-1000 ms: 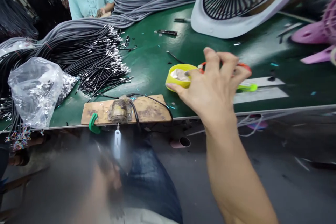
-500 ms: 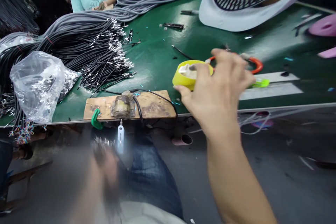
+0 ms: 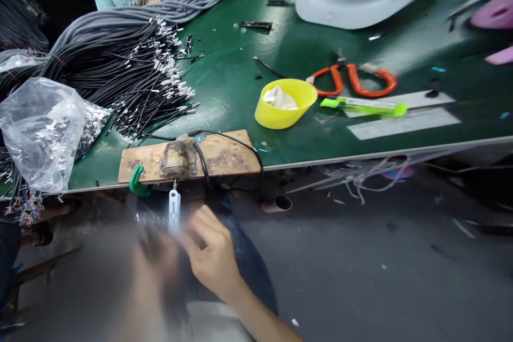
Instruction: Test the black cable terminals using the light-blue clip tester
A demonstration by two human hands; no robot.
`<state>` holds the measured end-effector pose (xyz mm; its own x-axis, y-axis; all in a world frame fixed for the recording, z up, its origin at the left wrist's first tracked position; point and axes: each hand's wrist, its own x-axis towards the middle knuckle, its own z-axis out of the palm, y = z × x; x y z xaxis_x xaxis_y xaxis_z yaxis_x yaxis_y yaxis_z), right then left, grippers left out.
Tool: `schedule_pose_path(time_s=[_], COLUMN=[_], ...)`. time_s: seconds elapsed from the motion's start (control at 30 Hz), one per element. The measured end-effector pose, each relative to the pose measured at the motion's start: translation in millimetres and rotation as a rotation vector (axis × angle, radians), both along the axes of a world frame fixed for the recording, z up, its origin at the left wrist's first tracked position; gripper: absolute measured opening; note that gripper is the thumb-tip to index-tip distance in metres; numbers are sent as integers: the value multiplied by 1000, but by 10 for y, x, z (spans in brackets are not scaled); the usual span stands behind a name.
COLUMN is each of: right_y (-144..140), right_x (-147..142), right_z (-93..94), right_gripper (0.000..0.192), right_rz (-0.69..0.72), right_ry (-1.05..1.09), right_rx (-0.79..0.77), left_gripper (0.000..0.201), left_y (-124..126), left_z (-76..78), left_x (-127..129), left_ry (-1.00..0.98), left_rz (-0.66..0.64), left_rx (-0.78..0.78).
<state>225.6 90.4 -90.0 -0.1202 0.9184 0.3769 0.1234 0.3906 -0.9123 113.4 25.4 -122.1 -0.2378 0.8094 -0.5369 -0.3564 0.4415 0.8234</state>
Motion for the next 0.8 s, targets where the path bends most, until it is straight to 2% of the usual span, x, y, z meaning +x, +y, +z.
schedule_pose_path(time_s=[0.1,0.17,0.23,0.37,0.43,0.5,0.63,0.73,0.8], right_y=[-67,-110,-134,-145,-135,-108,-28,-28,-74], right_x=[-88,-135,-160,-143,-105,-51,36,11,-38], right_z=[-26,-72,-137,-273,-303,-285,-161,-111,-117], right_gripper=[27,25,21,22,24,24,10,16,20], right_rz=[-173,-192,-103,223,296,282,282,264,188], right_ry=[12,101,244,576,636,596,387,381,391], right_rx=[80,36,-91,-479,-581,-533,-280,-281,-291], left_gripper=[36,37,39,42,42,40,39,43,43], left_y=[35,56,66,68,72,77,83,87,93], left_z=[140,151,138,145,170,200,246,255,250], left_x=[87,122,129,88,60,34,4,11,24], left_ry=[-15,-79,-149,-163,-150,-140,-135,-127,-98], left_rz=[55,48,9,-65,-109,-142,-174,-194,-199], left_rx=[19,39,63,77,69,59,40,61,88])
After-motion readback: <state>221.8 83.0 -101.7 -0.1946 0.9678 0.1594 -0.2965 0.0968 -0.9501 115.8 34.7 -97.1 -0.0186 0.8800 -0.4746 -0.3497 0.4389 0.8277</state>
